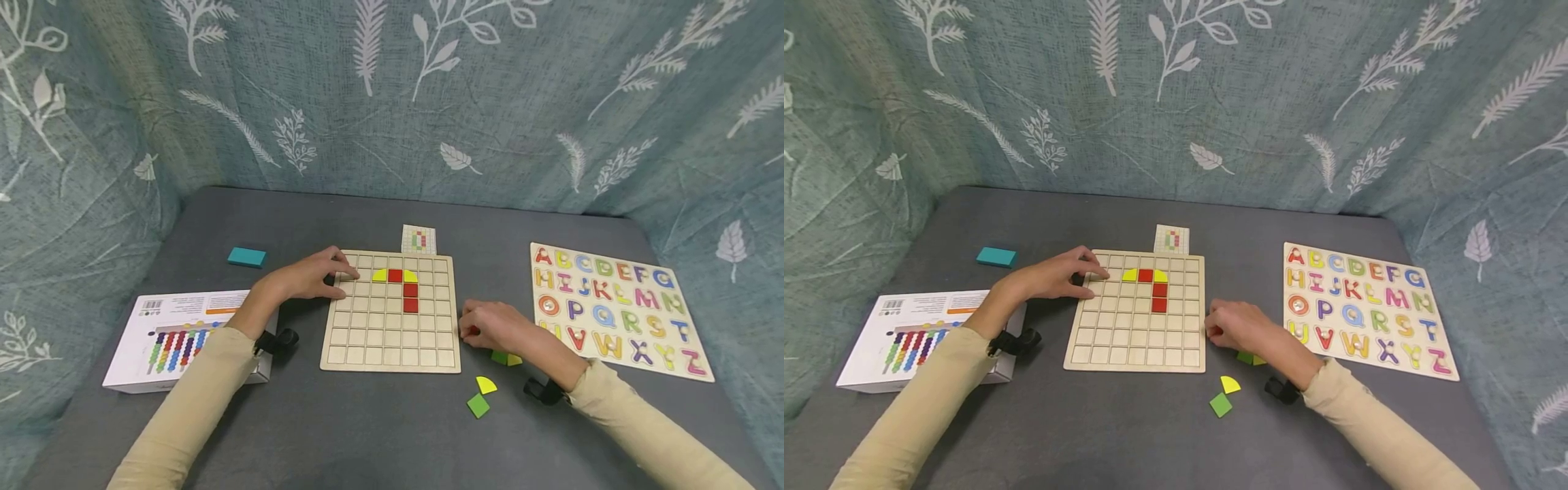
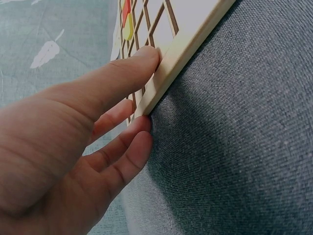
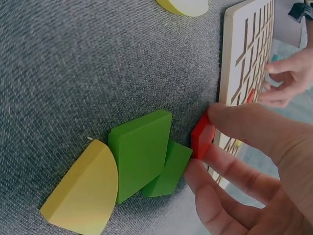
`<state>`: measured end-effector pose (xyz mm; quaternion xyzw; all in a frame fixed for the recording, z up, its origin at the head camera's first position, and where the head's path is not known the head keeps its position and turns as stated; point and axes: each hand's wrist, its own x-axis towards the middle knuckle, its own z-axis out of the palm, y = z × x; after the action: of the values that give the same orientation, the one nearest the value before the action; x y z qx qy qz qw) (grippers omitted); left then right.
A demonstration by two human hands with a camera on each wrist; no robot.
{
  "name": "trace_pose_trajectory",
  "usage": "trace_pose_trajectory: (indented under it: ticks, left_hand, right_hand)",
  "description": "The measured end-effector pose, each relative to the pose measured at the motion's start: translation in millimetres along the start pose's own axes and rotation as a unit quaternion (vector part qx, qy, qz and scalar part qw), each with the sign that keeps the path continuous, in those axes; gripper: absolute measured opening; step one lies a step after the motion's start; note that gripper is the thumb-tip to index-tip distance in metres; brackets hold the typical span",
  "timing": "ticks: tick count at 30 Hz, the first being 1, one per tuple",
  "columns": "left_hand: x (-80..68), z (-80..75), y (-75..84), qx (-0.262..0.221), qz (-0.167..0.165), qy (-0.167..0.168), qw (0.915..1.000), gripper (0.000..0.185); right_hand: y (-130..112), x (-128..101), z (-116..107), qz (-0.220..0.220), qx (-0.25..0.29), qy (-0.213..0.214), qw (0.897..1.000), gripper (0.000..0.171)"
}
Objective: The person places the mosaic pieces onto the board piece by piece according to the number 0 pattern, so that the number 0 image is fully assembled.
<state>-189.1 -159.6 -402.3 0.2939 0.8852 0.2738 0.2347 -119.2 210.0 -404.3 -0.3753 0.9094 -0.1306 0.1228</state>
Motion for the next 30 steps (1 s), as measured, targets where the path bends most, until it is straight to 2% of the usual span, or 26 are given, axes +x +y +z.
trace_pose_trajectory:
  ticks: [8,14,20,24,30]
  left_hand:
    - [0.1,-0.2,-0.4,-0.006,-0.013,0.0,0.9999,0.043]
    - [0.5,-0.2,-0.3,-0.005,-0.013,-0.007,0.9999,0.043]
    - [0.1,0.1,0.9,-0.006,-0.015,-0.006,0.9999,0.043]
    - [0.3,0.5,0.9,-0.01,-0.017,-0.006,0.9998,0.043]
    - [0.2,0.6,-0.2,-0.01,-0.018,-0.003,0.9998,0.043]
  right_hand:
    - [-2,2,0,0.001,0.002,-0.002,1.0,0.014]
    - [-7,3,4,0.001,-0.018,0.0,1.0,0.013]
    - [-1,1,5,0.001,0.012,0.002,1.0,0.014]
    - [2,1,5,-0.004,0.02,-0.008,1.0,0.015]
    - [4,0,6,-0.028,0.005,0.005,1.0,0.013]
